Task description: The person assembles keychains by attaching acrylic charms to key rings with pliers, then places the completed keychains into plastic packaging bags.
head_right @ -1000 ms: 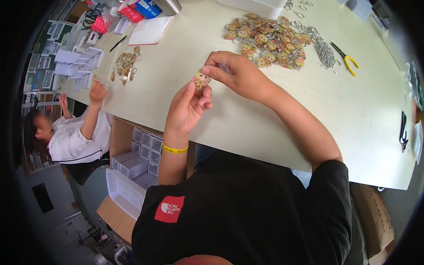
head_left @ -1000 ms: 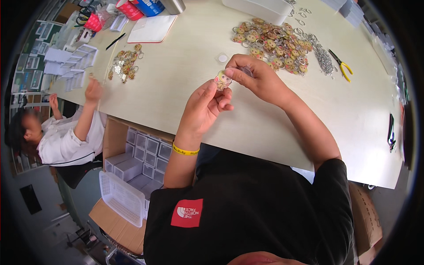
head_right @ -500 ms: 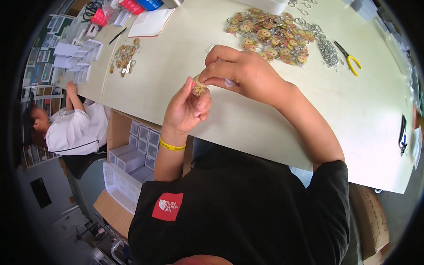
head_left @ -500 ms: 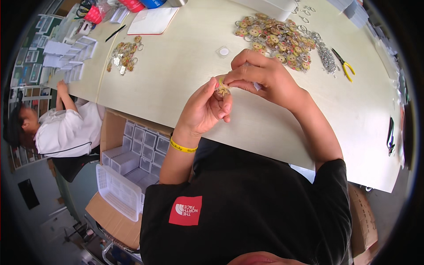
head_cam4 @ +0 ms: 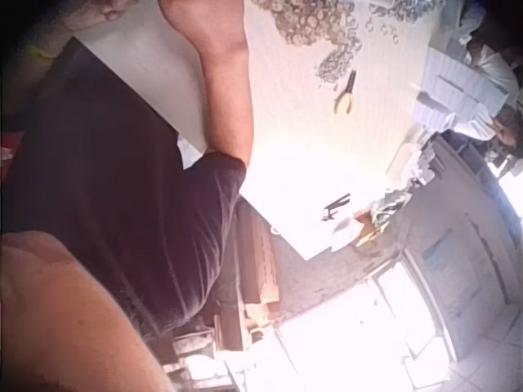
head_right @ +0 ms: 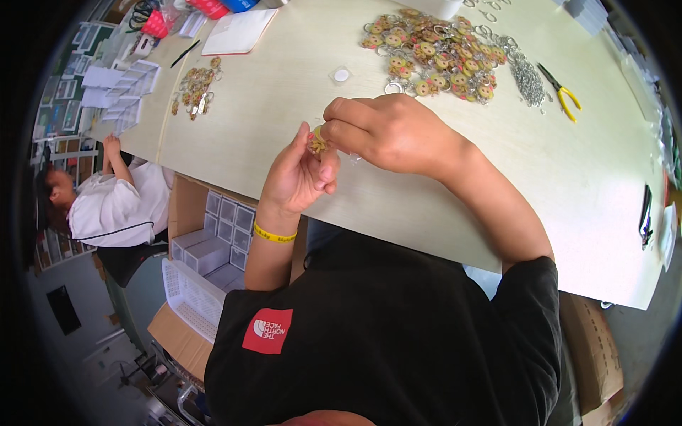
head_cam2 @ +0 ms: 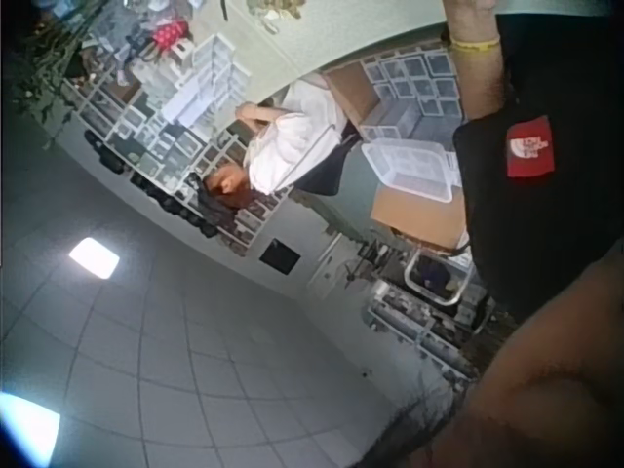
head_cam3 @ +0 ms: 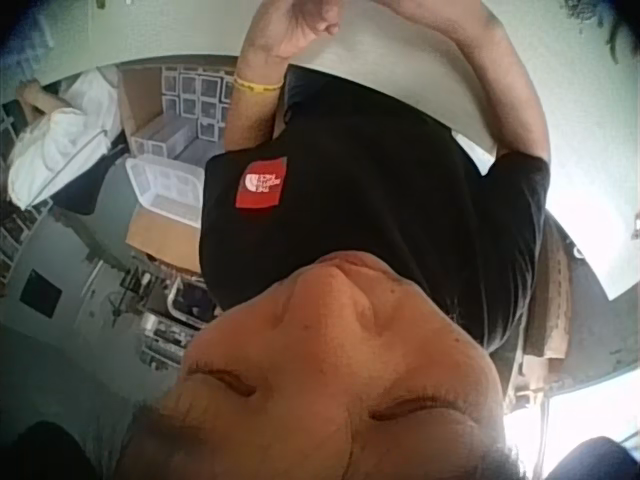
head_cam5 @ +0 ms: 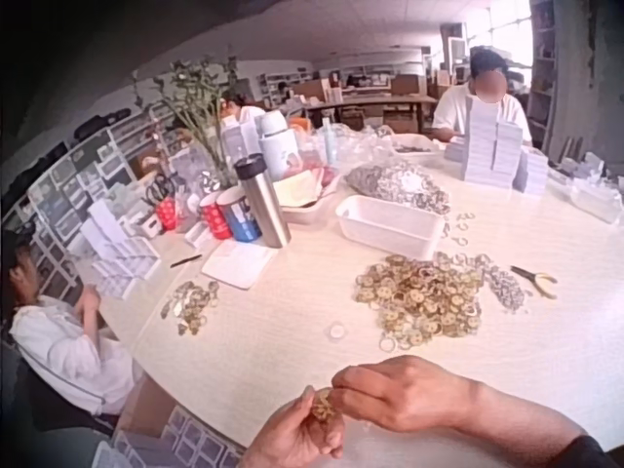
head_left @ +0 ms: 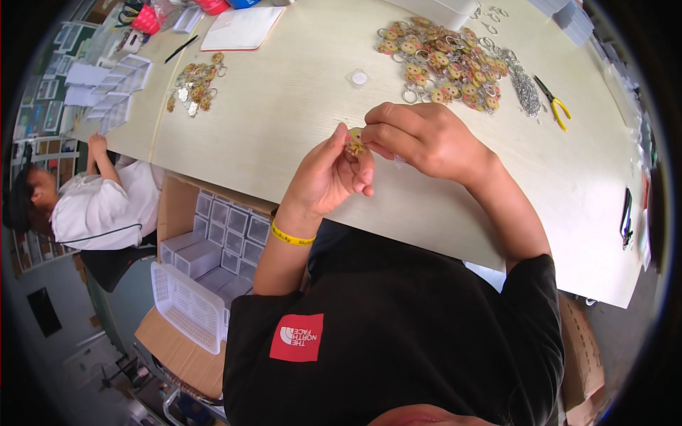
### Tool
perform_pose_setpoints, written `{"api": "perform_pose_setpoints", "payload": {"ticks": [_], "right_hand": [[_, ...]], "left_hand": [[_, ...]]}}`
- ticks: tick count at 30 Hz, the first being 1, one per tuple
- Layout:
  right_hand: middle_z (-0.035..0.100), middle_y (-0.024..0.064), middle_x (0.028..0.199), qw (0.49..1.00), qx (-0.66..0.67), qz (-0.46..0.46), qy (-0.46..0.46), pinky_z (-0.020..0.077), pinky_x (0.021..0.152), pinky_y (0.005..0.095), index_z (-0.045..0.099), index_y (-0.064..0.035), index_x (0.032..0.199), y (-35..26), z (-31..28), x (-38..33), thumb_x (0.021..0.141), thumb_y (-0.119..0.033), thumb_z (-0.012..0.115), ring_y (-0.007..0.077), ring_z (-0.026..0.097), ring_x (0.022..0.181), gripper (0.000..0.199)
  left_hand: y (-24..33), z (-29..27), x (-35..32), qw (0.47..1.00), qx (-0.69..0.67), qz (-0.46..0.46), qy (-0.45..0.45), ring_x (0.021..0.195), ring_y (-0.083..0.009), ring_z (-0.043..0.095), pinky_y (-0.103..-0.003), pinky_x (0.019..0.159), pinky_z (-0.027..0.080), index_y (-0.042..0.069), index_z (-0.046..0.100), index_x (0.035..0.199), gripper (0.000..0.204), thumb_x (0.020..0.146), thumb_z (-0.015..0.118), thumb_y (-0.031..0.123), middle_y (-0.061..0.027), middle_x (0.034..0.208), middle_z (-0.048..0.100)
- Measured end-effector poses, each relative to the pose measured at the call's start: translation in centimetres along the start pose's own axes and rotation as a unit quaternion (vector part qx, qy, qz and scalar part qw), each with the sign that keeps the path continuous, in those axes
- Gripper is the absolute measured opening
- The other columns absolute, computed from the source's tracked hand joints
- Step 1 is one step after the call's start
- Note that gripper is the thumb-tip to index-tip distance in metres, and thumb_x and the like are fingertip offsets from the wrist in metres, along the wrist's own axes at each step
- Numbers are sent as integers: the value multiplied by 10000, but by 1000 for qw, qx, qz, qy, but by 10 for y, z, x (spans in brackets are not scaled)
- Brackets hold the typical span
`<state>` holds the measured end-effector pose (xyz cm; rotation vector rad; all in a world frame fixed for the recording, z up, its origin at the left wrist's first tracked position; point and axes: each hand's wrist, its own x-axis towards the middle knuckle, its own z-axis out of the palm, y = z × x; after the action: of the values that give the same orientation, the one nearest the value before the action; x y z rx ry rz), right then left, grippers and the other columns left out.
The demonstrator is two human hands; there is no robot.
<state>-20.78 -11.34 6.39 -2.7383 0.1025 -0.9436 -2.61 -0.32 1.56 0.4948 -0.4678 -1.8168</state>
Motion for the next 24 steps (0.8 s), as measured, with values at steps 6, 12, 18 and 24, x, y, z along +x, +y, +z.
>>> {"api": "perform_pose_setpoints", "payload": {"ticks": [6,12,18,24], "right_hand": [[635,74,983,985,163,63,-7,529,572,323,685,-76,971,0,2,0,798,-40,741,229,657,704,185],[642,72,939,979,196,50,8,532,591,319,694,-66,946,1,2,4,778,-29,765,230,666,724,186],[639,69,914,983,173,55,-13,533,594,324,684,-52,932,-4,-6,4,774,-1,751,234,661,717,179],[611,58,846,974,176,141,-5,495,586,266,622,-44,932,-13,13,-2,819,-20,702,156,600,640,140]], "left_hand": [[3,-2,-4,997,-9,-50,-64,641,-180,634,-350,689,607,-51,563,1088,587,1081,240,440,-151,793,642],[5,-7,-5,995,-34,-36,-87,639,-179,619,-356,708,609,-54,558,1112,575,1085,236,422,-153,805,633],[1,-6,-5,994,-39,-38,-91,636,-175,612,-357,718,609,-42,560,1107,556,1083,256,423,-151,808,632],[3,-6,-7,990,-32,-70,-117,698,-162,644,-351,731,613,-33,556,1075,523,1068,331,439,-140,858,639]]}}
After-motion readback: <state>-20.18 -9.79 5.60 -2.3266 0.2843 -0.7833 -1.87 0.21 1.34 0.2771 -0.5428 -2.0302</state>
